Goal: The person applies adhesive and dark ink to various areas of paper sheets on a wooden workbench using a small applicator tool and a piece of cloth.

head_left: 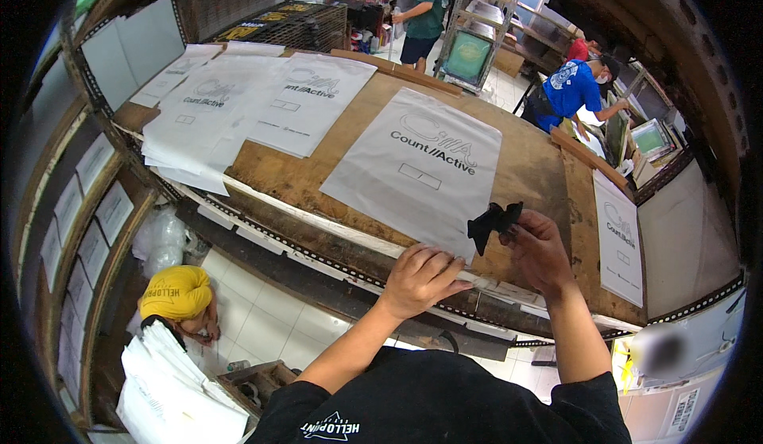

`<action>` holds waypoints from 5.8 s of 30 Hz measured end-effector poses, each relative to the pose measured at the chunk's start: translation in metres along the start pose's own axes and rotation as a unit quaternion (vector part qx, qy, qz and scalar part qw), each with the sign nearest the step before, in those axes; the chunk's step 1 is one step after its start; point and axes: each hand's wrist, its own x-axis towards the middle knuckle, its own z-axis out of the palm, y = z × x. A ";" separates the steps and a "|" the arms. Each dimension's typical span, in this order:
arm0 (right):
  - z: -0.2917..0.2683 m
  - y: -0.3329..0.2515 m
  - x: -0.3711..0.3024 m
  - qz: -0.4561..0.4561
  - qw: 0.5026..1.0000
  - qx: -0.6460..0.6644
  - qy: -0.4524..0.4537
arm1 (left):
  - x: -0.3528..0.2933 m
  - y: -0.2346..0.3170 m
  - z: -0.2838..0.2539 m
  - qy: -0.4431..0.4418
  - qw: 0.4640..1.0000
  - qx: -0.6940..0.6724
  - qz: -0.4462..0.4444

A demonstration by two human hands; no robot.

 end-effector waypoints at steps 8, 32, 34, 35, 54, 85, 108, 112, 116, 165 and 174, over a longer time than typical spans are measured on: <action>-0.007 -0.001 -0.006 0.015 1.000 -0.013 0.011 | 0.001 0.001 -0.001 0.001 1.000 0.012 0.000; -0.030 0.017 -0.005 -0.059 0.980 -0.185 0.045 | 0.000 0.001 0.000 -0.006 1.000 0.023 0.003; -0.023 0.016 -0.004 -0.045 0.974 -0.213 0.058 | 0.000 0.001 0.000 -0.001 1.000 0.026 0.003; -0.018 0.015 -0.004 -0.036 0.967 -0.243 0.066 | 0.001 0.001 0.000 -0.003 1.000 0.026 0.003; 0.025 -0.014 0.026 -0.315 0.742 -0.578 -0.128 | 0.003 0.000 -0.001 -0.008 0.999 0.029 0.012; 0.156 0.017 0.199 -0.369 0.768 -0.463 -0.243 | 0.004 -0.001 -0.006 -0.009 1.000 -0.002 0.000; 0.183 -0.010 0.178 -0.364 0.723 -0.545 -0.217 | -0.001 -0.003 -0.003 0.005 1.000 -0.019 0.020; 0.204 -0.017 0.182 -0.270 0.710 -0.609 -0.231 | -0.002 -0.004 -0.005 -0.028 0.999 -0.034 0.010; 0.216 0.000 0.181 -0.308 0.671 -0.652 -0.175 | -0.002 -0.006 -0.003 -0.014 0.999 -0.039 0.016; 0.017 0.009 0.012 -0.320 0.788 -0.526 -0.024 | 0.011 0.007 -0.003 0.009 0.999 0.034 0.012; 0.026 -0.007 0.019 -0.219 0.774 -0.577 -0.144 | 0.004 0.004 -0.002 0.020 1.000 0.012 0.000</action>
